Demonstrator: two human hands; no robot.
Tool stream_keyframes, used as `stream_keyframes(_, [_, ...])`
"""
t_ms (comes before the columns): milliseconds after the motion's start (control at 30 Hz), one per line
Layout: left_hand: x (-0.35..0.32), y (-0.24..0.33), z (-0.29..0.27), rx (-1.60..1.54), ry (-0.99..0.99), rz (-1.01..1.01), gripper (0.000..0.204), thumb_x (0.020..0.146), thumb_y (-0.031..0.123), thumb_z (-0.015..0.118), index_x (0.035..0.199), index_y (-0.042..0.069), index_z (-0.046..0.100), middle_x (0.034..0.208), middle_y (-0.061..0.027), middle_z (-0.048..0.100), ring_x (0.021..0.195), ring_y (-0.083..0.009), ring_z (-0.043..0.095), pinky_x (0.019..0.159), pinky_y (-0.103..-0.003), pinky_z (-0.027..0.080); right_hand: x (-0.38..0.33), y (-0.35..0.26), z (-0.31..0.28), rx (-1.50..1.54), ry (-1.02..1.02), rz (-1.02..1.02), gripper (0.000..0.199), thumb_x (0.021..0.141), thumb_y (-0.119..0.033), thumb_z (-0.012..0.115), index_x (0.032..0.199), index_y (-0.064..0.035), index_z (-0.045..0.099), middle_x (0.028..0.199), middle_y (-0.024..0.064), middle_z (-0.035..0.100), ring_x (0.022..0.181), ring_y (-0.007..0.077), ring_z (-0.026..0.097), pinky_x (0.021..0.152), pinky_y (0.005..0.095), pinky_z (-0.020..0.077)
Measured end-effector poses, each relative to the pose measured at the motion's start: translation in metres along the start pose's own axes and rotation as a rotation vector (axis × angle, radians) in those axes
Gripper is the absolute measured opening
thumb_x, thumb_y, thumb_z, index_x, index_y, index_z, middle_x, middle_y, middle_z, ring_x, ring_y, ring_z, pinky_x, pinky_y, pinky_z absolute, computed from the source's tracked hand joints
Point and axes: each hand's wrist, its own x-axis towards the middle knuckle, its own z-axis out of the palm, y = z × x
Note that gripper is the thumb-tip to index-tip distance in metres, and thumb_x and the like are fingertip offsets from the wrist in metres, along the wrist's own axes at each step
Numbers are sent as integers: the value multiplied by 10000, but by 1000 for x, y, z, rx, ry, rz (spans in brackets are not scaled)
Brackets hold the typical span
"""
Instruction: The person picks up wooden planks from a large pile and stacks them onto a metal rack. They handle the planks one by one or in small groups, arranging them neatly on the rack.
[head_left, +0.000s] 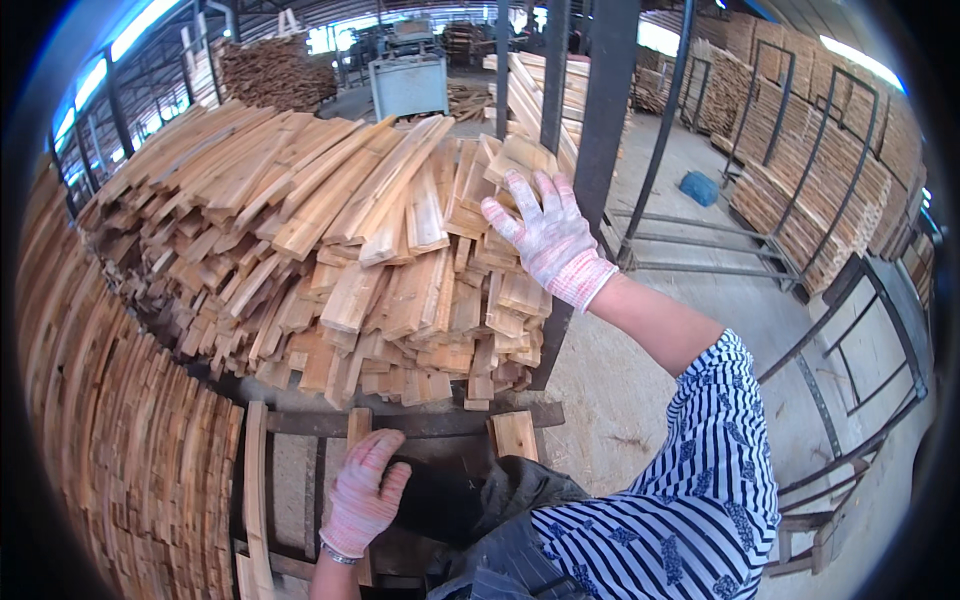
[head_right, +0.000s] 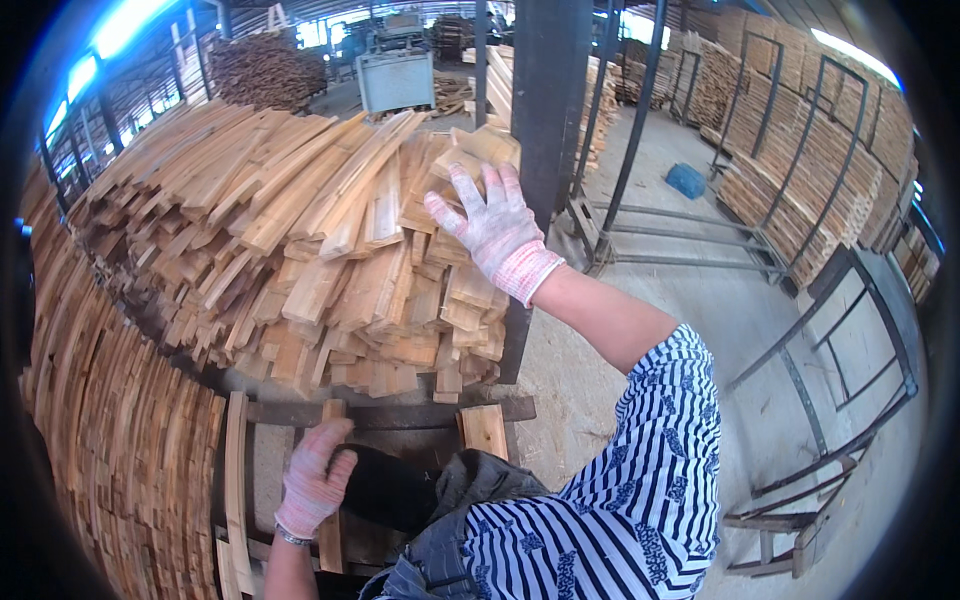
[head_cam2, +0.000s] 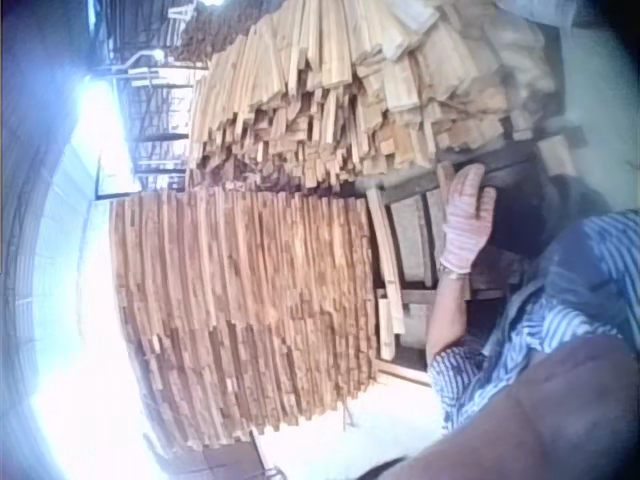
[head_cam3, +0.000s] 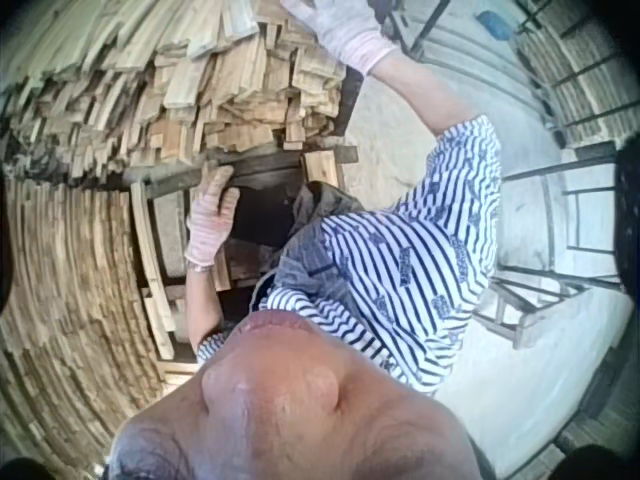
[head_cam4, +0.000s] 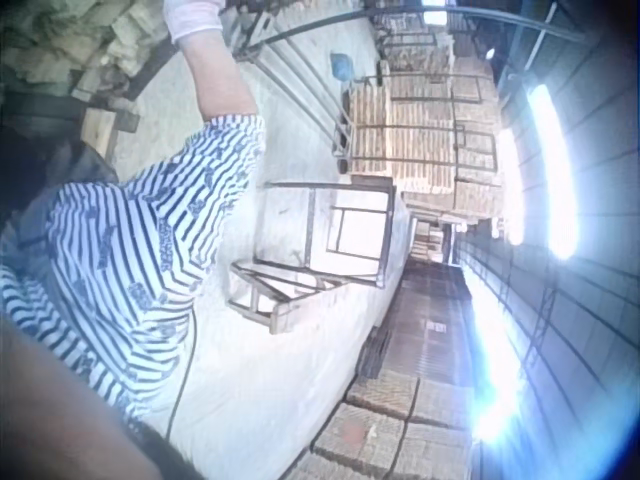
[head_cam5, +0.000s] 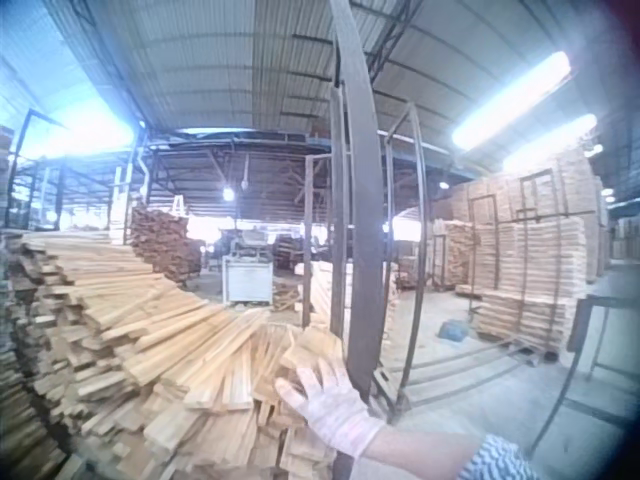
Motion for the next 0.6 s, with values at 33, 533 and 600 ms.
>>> stream_keyframes(33, [-6,-3,4,-42,-9,-47,416,865,60,716,1268,82,614,1214,-145,657,1133,-357,628,983,-418,514,5,-7,-4,46,-99,40,717,846,-43,598,1501,-238,383,1493,207,380,1277,454,478,1125,568,376])
stream_keyframes(533, [-54,-31,19,-72,73,-286,356,926,142,687,1275,104,630,1229,-187,654,1134,-398,621,983,-438,511,77,-23,-14,75,-509,114,707,884,-17,570,1531,-244,399,1529,230,362,1234,427,560,1000,432,526])
stream_keyframes(600, [-58,-32,18,-92,99,-268,365,921,144,692,1279,111,631,1230,-182,656,1132,-401,623,978,-440,512,80,-25,-25,23,-514,103,576,928,-90,607,1478,-187,467,1532,240,358,1228,390,572,948,458,554])
